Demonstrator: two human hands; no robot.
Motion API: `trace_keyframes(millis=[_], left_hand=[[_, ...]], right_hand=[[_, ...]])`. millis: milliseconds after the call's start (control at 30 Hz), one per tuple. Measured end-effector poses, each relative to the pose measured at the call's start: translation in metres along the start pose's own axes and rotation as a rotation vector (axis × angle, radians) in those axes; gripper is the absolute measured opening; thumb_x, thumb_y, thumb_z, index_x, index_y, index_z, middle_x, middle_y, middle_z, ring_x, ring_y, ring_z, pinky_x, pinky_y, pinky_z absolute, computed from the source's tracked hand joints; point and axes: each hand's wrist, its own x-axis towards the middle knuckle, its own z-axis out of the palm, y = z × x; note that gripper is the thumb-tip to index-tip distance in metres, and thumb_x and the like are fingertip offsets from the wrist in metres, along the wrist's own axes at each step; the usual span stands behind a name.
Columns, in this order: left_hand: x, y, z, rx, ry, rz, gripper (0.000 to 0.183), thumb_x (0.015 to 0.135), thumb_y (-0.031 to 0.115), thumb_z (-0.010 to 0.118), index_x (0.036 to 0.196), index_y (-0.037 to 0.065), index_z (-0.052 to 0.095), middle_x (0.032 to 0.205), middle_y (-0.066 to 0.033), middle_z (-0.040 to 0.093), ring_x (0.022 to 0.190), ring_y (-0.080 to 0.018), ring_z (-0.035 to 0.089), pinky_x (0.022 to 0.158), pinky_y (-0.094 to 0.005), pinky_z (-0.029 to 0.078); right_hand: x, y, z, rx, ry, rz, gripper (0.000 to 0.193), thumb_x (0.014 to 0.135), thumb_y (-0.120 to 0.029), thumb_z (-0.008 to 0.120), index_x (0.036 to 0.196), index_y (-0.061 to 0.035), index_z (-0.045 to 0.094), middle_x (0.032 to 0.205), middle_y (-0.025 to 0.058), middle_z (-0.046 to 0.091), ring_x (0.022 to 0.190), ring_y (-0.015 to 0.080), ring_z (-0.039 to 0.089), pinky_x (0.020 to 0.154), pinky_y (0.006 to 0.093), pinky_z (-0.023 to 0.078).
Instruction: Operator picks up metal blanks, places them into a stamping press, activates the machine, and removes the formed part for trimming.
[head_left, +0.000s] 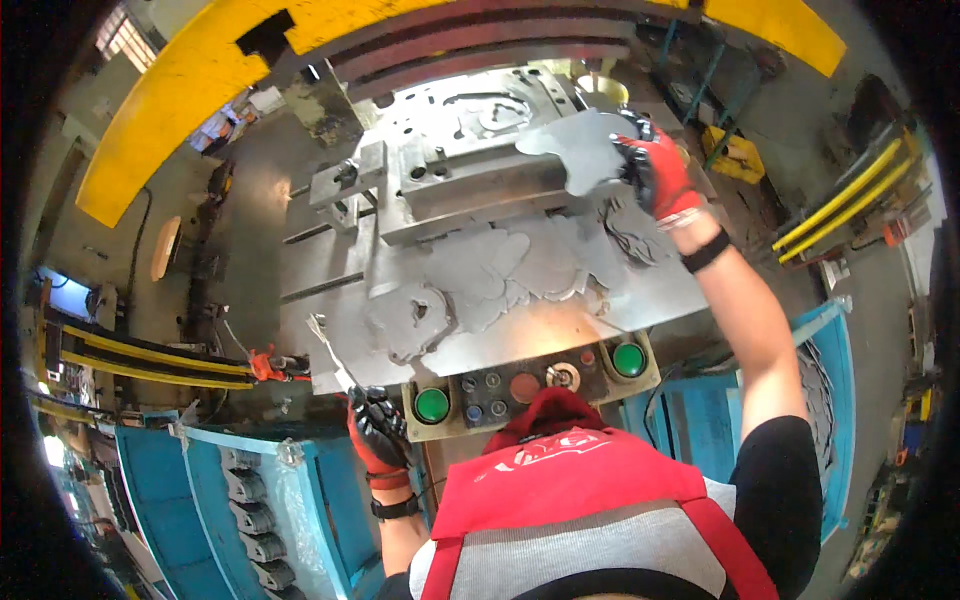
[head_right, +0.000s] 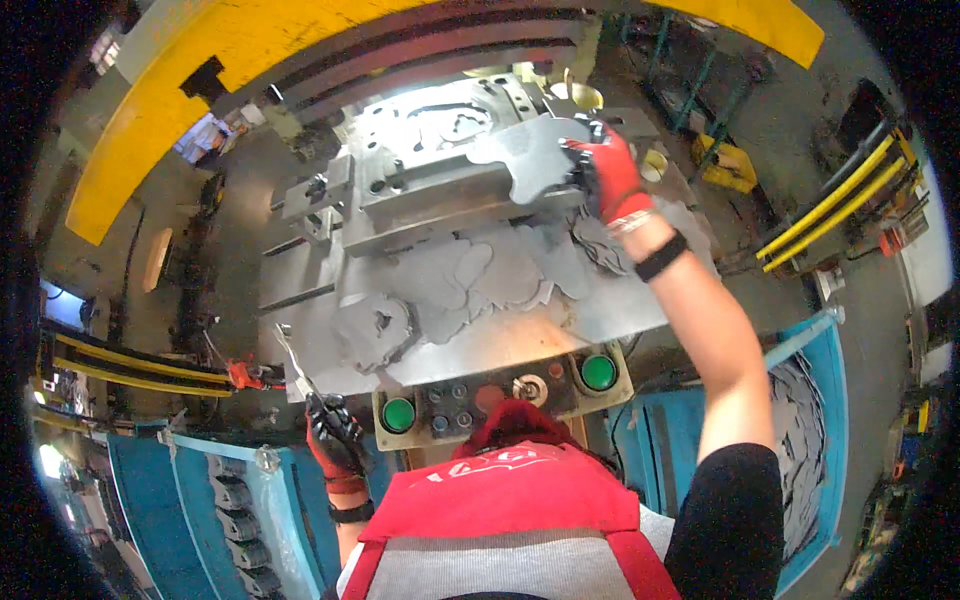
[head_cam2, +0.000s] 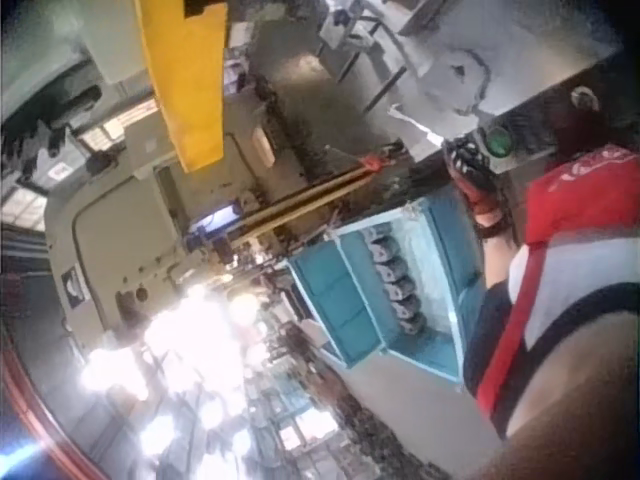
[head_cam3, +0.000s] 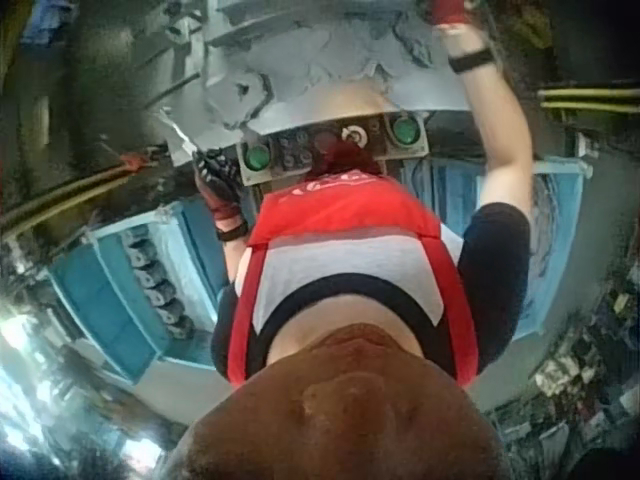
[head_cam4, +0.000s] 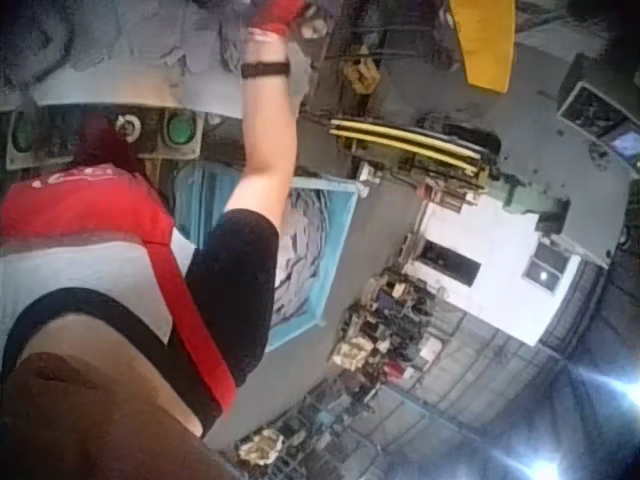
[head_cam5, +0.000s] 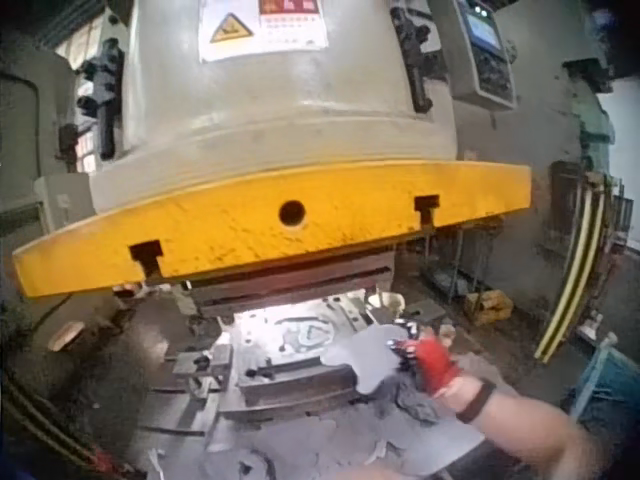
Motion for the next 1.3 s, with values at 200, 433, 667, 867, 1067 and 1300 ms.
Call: trace_keyframes(millis=[200,433,667,867,1067,1300], left_hand=[[-0.014,0.007,-0.013,0.008,0.018,0.058,0.037,0.086,0.045,0.044,0.074,0.011,0.052,0.05,0.0022,0.042,0.037,-0.0078,0.036,0.033,-0.0206,0.028],[-0.025,0.013,-0.03,0.04,0.219,0.122,0.04,0.086,0.047,0.043,0.074,0.01,0.052,0.048,0.0022,0.04,0.036,-0.0075,0.035,0.032,-0.0203,0.028],[-0.014,0.007,-0.035,0.009,0.231,0.143,0.04,0.087,0.045,0.043,0.077,0.009,0.053,0.052,0.0003,0.043,0.037,-0.0083,0.037,0.033,-0.0194,0.03],[0.013,-0.041,-0.097,0.298,0.284,0.54,0.034,0.086,0.037,0.049,0.089,0.004,0.056,0.071,-0.0037,0.055,0.055,-0.0163,0.053,0.049,-0.0261,0.045],[0.028,-0.089,-0.166,0.627,0.534,0.205,0.035,0.08,0.031,0.06,0.101,0.005,0.053,0.088,-0.0052,0.058,0.075,-0.0172,0.053,0.059,-0.0293,0.043],[0.073,-0.167,-0.172,0.765,0.253,0.054,0.067,0.068,0.031,0.073,0.118,0.007,0.036,0.091,-0.0122,0.056,0.066,-0.021,0.056,0.048,-0.0338,0.046]], right_hand=[[0.107,0.074,0.093,-0.057,0.256,-0.35,0.049,0.067,0.004,0.064,0.112,-0.0077,0.051,0.087,0.0043,0.057,0.071,0.0117,0.051,0.063,0.0247,0.044],[0.165,0.12,0.123,-0.602,0.436,-0.268,0.062,0.067,-0.007,0.065,0.123,0.0003,0.039,0.109,0.021,0.054,0.103,0.0306,0.052,0.088,0.0352,0.04],[0.14,0.077,0.11,-1.381,0.239,-0.194,0.048,0.064,-0.033,0.067,0.103,-0.0051,0.06,0.106,0.0234,0.053,0.097,0.0349,0.052,0.086,0.0385,0.041],[0.011,0.042,0.078,-0.929,0.007,-0.638,0.035,0.073,-0.018,0.062,0.106,-0.0074,0.058,0.108,0.0181,0.052,0.105,0.033,0.045,0.092,0.0405,0.034],[-0.173,0.091,-0.072,-0.8,0.465,-0.145,0.026,0.082,-0.009,0.053,0.108,-0.0049,0.056,0.111,0.014,0.053,0.107,0.0281,0.043,0.094,0.0362,0.032],[-0.285,0.26,-0.171,-0.79,0.368,0.509,0.082,0.063,-0.037,0.072,0.124,0.0044,0.036,0.121,0.0253,0.042,0.113,0.0366,0.04,0.093,0.0432,0.035]])
